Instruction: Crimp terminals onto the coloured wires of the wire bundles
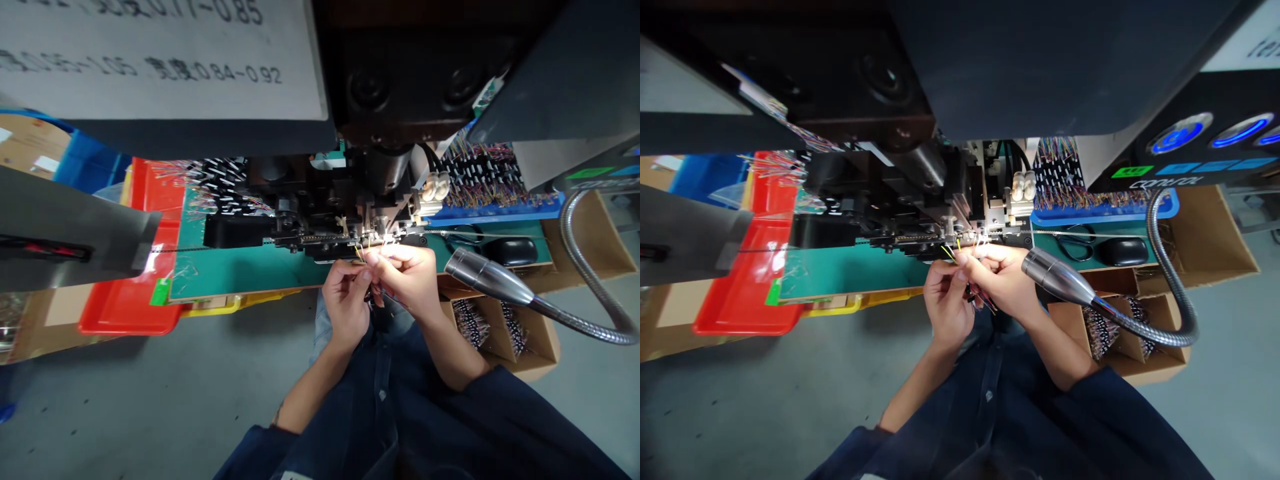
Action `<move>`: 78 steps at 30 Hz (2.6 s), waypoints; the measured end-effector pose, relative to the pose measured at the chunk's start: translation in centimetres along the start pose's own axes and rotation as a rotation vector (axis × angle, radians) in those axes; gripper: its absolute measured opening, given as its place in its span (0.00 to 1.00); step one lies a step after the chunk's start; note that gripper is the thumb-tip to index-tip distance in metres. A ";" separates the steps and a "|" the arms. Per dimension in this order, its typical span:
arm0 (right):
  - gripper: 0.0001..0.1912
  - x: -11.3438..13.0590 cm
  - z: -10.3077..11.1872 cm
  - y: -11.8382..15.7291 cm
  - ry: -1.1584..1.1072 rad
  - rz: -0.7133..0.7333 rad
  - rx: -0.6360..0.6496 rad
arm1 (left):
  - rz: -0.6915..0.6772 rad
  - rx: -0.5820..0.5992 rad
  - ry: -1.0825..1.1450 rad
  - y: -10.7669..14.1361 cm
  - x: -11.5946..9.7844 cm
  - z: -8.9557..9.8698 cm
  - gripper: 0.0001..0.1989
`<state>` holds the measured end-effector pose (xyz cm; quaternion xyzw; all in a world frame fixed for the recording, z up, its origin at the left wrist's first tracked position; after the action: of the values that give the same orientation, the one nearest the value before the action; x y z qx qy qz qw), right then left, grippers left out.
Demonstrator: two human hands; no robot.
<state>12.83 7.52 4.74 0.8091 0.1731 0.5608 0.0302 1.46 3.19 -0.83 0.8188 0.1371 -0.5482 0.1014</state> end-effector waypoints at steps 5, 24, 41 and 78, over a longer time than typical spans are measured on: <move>0.24 -0.6 0.3 -0.3 -0.023 -0.001 -0.020 | 0.058 -0.028 -0.035 0.1 0.3 0.1 0.22; 0.21 -1.6 0.4 -0.7 -0.094 0.025 -0.032 | 0.025 -0.040 -0.046 -0.2 -0.2 0.2 0.20; 0.20 -2.2 0.6 -0.9 -0.178 -0.014 -0.006 | 0.029 -0.024 0.013 0.1 -0.1 -0.3 0.20; 0.18 -0.5 -0.1 -0.1 -0.061 -0.031 -0.030 | -0.058 -0.067 -0.096 0.2 0.8 0.6 0.14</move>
<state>12.51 7.42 4.28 0.8224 0.1763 0.5379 0.0564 1.33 2.96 -1.80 0.7833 0.1742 -0.5847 0.1193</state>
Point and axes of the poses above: each hand's wrist, its own y-axis away from the middle knuckle, its own z-axis out of the back of the hand, x = y × z, the point moved 4 cm from there along -y, towards the middle knuckle, and after that the axes turned 11 degrees about -y, right-handed, at the moved point
